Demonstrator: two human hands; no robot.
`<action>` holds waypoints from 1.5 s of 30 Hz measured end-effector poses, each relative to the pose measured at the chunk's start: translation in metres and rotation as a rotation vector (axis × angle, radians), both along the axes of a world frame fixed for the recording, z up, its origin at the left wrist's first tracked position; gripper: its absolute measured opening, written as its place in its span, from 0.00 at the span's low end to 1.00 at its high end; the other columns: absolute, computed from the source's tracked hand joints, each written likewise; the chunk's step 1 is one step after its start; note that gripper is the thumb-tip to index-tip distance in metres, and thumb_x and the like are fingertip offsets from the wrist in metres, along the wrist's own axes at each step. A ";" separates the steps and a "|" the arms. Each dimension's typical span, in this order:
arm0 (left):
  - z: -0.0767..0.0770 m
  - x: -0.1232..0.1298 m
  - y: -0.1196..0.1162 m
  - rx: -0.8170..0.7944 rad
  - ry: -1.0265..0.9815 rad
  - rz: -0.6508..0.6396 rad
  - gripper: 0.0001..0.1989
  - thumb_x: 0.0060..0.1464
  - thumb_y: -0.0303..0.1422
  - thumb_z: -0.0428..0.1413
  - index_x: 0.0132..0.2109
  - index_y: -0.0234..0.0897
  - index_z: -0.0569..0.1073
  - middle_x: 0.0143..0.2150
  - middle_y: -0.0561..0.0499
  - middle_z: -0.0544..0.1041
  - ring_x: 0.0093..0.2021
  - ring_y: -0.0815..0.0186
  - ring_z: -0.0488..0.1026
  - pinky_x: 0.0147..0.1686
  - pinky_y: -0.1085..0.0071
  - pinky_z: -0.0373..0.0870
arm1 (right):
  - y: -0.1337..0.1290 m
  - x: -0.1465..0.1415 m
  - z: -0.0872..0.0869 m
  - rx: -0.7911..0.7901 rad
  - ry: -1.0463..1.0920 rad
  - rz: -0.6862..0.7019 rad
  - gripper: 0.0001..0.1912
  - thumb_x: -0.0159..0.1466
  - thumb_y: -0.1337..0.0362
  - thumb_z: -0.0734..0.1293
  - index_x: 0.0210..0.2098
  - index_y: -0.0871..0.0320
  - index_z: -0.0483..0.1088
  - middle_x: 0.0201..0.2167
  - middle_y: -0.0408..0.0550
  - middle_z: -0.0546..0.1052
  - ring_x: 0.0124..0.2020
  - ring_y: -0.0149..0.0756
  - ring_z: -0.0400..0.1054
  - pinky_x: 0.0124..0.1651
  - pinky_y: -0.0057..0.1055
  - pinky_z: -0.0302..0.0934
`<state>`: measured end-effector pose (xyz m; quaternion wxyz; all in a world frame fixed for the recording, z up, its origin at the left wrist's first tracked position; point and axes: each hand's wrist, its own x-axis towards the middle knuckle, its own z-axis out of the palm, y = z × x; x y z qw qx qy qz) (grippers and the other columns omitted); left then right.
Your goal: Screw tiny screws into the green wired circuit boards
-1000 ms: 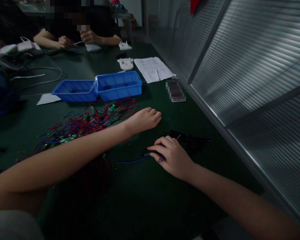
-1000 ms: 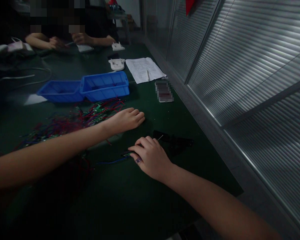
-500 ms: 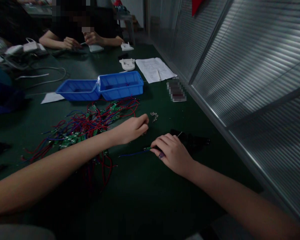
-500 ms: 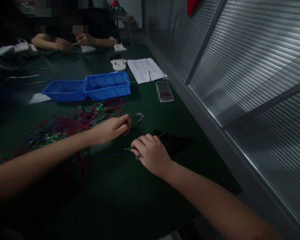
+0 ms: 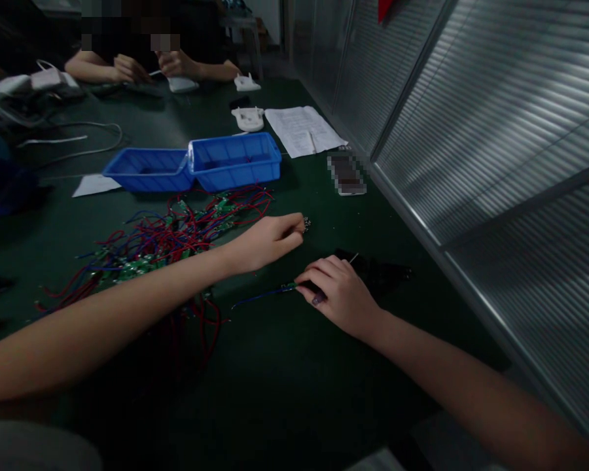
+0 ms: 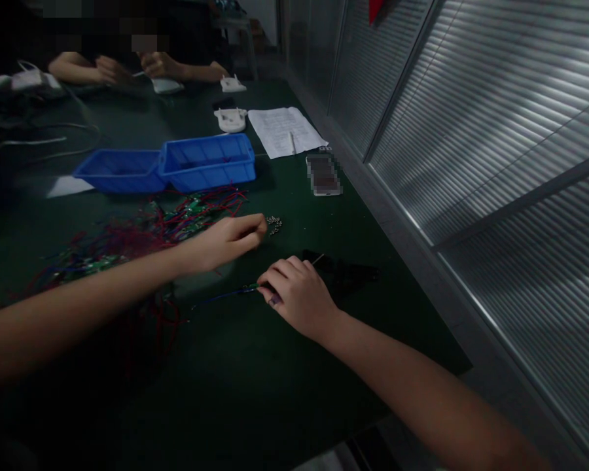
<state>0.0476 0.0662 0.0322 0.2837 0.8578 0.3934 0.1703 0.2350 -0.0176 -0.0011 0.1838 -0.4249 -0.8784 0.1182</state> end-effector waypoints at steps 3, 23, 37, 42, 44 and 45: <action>0.008 -0.009 -0.030 0.083 0.044 -0.094 0.05 0.58 0.30 0.47 0.34 0.36 0.65 0.30 0.55 0.67 0.32 0.70 0.64 0.34 0.73 0.58 | 0.000 0.002 -0.002 0.015 0.002 0.005 0.09 0.64 0.62 0.61 0.41 0.54 0.70 0.42 0.44 0.72 0.44 0.36 0.60 0.44 0.34 0.52; -0.008 -0.025 -0.069 0.112 0.157 0.000 0.12 0.62 0.40 0.46 0.42 0.42 0.71 0.38 0.53 0.73 0.39 0.64 0.65 0.41 0.66 0.60 | 0.001 -0.005 0.004 0.098 0.081 -0.068 0.07 0.63 0.61 0.61 0.37 0.56 0.68 0.37 0.42 0.73 0.42 0.36 0.61 0.44 0.35 0.50; -0.006 -0.021 -0.079 0.186 0.207 0.043 0.11 0.60 0.38 0.48 0.45 0.39 0.70 0.41 0.49 0.72 0.41 0.62 0.65 0.43 0.63 0.61 | -0.002 -0.007 0.007 0.148 0.052 -0.052 0.06 0.63 0.64 0.60 0.34 0.57 0.68 0.36 0.45 0.74 0.41 0.36 0.62 0.43 0.35 0.50; -0.014 -0.021 -0.081 0.211 0.282 0.023 0.10 0.58 0.35 0.50 0.46 0.37 0.69 0.41 0.48 0.70 0.42 0.61 0.65 0.42 0.64 0.64 | -0.001 -0.003 0.006 0.111 0.059 -0.079 0.05 0.63 0.64 0.60 0.34 0.57 0.67 0.35 0.45 0.73 0.40 0.36 0.62 0.44 0.35 0.50; -0.018 -0.021 -0.081 0.203 0.277 0.023 0.09 0.59 0.35 0.49 0.45 0.38 0.69 0.41 0.48 0.69 0.41 0.62 0.65 0.41 0.65 0.64 | -0.001 -0.003 0.005 0.092 0.059 -0.083 0.05 0.62 0.64 0.60 0.34 0.57 0.67 0.35 0.44 0.73 0.40 0.36 0.62 0.44 0.35 0.50; -0.019 -0.021 -0.081 0.204 0.277 0.024 0.09 0.60 0.35 0.48 0.45 0.38 0.69 0.41 0.48 0.69 0.41 0.62 0.65 0.41 0.66 0.64 | 0.000 -0.003 0.005 0.083 0.057 -0.078 0.05 0.62 0.64 0.60 0.34 0.57 0.67 0.35 0.44 0.73 0.40 0.36 0.62 0.43 0.35 0.50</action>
